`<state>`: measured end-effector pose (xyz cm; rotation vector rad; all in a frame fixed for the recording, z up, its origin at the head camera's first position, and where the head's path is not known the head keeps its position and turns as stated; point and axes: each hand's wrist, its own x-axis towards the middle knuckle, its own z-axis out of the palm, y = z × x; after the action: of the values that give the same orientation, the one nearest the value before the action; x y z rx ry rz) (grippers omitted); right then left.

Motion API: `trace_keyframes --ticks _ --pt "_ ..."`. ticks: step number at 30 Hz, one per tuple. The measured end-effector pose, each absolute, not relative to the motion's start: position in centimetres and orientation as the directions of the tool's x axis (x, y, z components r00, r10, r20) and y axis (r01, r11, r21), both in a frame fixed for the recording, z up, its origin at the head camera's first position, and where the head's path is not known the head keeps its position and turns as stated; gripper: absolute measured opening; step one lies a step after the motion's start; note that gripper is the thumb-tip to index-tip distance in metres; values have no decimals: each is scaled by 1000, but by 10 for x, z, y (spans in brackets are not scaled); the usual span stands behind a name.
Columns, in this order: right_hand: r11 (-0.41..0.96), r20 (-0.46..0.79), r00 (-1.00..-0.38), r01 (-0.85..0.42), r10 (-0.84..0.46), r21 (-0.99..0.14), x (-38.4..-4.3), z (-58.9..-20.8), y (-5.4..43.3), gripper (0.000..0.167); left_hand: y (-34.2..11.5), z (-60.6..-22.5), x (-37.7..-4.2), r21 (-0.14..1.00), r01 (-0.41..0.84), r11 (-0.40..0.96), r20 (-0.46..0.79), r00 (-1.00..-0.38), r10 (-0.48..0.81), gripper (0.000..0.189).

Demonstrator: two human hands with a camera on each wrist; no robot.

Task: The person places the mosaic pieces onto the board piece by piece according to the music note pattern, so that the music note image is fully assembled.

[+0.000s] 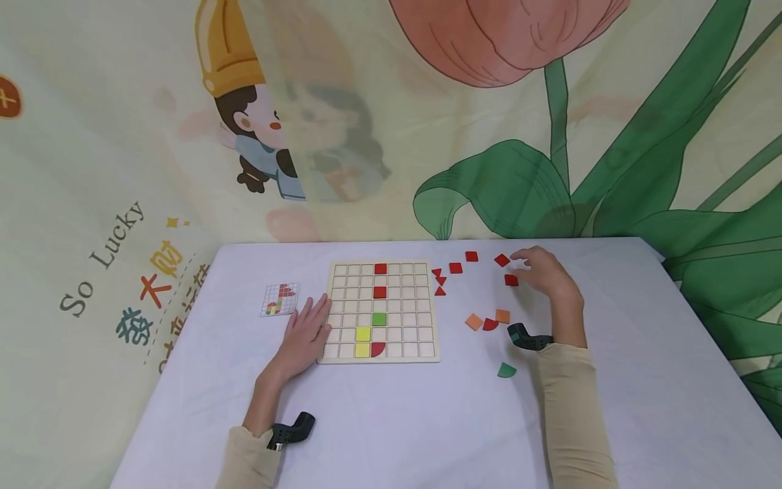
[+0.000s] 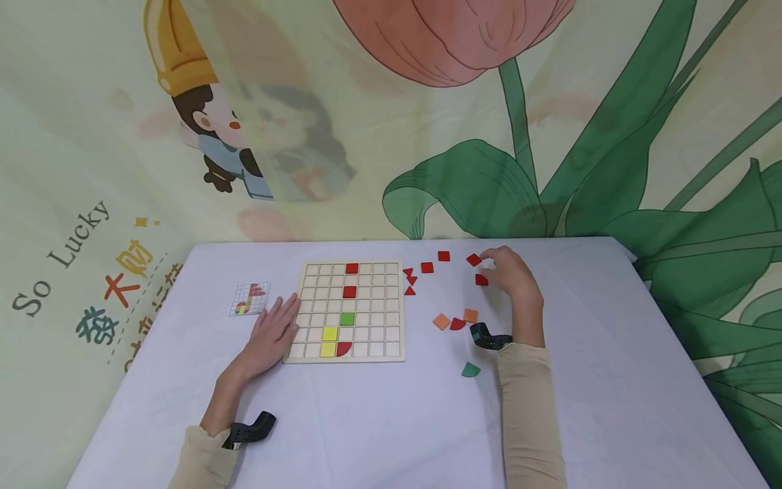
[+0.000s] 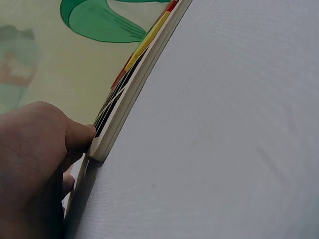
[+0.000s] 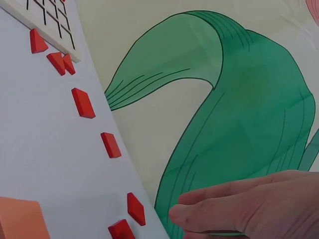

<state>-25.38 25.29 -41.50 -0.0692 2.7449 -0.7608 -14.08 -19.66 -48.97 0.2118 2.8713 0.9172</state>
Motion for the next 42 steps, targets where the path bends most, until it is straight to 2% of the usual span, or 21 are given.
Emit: trace_keyframes --ticks 8,27,42 --pt "867 -296 -948 45 -120 -496 -256 -422 255 44 -197 -489 -141 585 86 806 -82 -983 164 55" --pt "871 -296 -933 -36 -205 -490 -260 -444 256 39 -196 -490 -140 579 85 811 -79 -984 159 56" --pt "861 -253 -945 -54 -208 -506 -258 -446 254 34 -196 -491 -141 571 83 817 -80 -985 156 56"
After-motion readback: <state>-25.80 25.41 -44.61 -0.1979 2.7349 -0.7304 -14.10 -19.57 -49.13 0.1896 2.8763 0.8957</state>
